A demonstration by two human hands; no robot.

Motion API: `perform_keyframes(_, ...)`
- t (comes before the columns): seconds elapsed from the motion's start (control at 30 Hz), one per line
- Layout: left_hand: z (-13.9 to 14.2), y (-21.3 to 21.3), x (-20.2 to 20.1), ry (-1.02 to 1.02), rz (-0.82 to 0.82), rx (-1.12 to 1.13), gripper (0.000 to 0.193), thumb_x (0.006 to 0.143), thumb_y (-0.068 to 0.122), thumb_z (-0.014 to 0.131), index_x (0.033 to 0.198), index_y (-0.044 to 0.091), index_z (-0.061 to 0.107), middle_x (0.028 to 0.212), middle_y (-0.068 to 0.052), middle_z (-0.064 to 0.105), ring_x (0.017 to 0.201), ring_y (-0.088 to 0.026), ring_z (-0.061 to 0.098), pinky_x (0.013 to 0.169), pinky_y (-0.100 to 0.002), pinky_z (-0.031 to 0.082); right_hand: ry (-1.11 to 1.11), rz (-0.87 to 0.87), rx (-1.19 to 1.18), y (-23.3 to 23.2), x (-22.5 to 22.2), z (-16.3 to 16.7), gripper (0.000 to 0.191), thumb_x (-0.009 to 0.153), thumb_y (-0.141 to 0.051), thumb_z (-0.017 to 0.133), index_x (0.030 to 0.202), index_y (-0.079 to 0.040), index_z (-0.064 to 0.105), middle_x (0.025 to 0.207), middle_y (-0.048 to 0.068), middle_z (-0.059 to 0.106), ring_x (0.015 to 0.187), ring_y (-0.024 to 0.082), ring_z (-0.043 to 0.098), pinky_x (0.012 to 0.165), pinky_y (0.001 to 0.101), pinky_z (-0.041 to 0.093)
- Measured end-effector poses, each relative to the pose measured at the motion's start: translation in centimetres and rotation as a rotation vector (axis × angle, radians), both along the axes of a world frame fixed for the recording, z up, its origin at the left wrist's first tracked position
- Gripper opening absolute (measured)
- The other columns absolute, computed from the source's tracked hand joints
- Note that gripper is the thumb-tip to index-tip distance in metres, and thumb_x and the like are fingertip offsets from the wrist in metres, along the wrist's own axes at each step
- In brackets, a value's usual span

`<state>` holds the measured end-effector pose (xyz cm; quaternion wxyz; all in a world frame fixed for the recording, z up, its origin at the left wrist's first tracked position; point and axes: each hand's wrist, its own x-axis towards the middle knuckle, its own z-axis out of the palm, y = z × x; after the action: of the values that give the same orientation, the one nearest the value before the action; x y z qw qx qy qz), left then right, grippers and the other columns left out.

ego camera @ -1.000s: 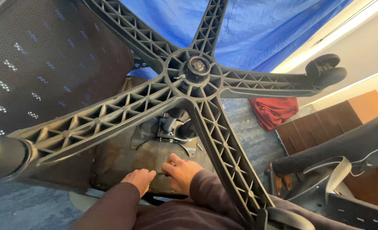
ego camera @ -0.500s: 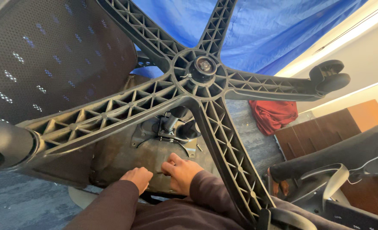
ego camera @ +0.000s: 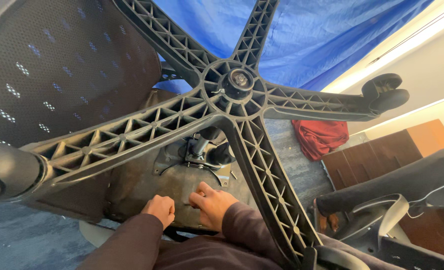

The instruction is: The person works on an office chair turned upside down on the floor, using a screwdriver to unscrew the bolts holding the seat mounting plate, removing screws by hand and setting them on the seat base as the chair is taken apart.

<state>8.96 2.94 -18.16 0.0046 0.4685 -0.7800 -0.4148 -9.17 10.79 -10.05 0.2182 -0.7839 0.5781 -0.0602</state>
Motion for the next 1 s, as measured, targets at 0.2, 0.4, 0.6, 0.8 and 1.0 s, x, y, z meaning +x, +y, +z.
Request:
perform_keyframes(0.2, 0.4, 0.1, -0.9, -0.143, 0.196, 0.146, 0.017, 0.071, 0.019, 0.087, 0.083, 0.010, 0.078, 0.094, -0.014, 0.077, 0.095, -0.033, 0.074, 0.086, -0.042, 0.061, -0.003, 0.003, -0.007, 0.2, 0.3, -0.4, 0.030, 0.077, -0.003, 0.066, 0.106, -0.010, 0.063, 0.111, 0.016, 0.059, 0.079, 0.041, 0.069, 0.071, 0.0485, 0.057)
perform_keyframes(0.4, 0.7, 0.0, -1.2, -0.190, 0.381, 0.381, 0.020, 0.077, 0.025, 0.084, 0.082, 0.006, 0.080, 0.089, -0.015, 0.082, 0.086, -0.027, 0.081, 0.084, -0.038, 0.063, -0.029, -0.022, 0.010, 0.3, -0.1, -0.1, 0.030, 0.075, -0.004, 0.068, 0.104, -0.010, 0.062, 0.110, 0.016, 0.059, 0.081, 0.041, 0.069, 0.072, 0.0482, 0.057)
perform_keyframes(0.6, 0.1, 0.4, -0.9, -0.036, 0.316, 0.222, 0.020, 0.068, 0.013, 0.087, 0.082, 0.010, 0.073, 0.089, -0.011, 0.076, 0.088, -0.030, 0.076, 0.082, -0.041, 0.061, -0.023, -0.025, 0.023, 0.1, 0.8, 0.2, 0.033, 0.077, -0.003, 0.067, 0.108, -0.009, 0.061, 0.112, 0.018, 0.059, 0.083, 0.043, 0.069, 0.073, 0.0494, 0.057)
perform_keyframes(0.8, 0.0, 0.6, -0.5, -0.162, 0.002, 0.014, 0.017, 0.082, 0.018, 0.079, 0.095, 0.010, 0.070, 0.101, -0.016, 0.075, 0.100, -0.036, 0.071, 0.084, -0.047, 0.058, -0.072, 0.029, 0.012, 0.2, 2.1, -0.2, 0.039, 0.077, -0.006, 0.070, 0.114, -0.008, 0.057, 0.112, 0.020, 0.058, 0.083, 0.044, 0.067, 0.073, 0.0502, 0.056)
perform_keyframes(1.0, 0.8, 0.4, -0.7, -0.249, -0.252, -0.068, 0.012, 0.093, 0.014, 0.068, 0.103, 0.010, 0.064, 0.103, -0.016, 0.071, 0.105, -0.037, 0.070, 0.085, -0.049, 0.058, -0.068, -0.028, 0.020, 0.1, 1.5, -0.4, 0.037, 0.076, -0.005, 0.068, 0.112, -0.010, 0.060, 0.110, 0.017, 0.060, 0.080, 0.042, 0.069, 0.072, 0.0500, 0.056)
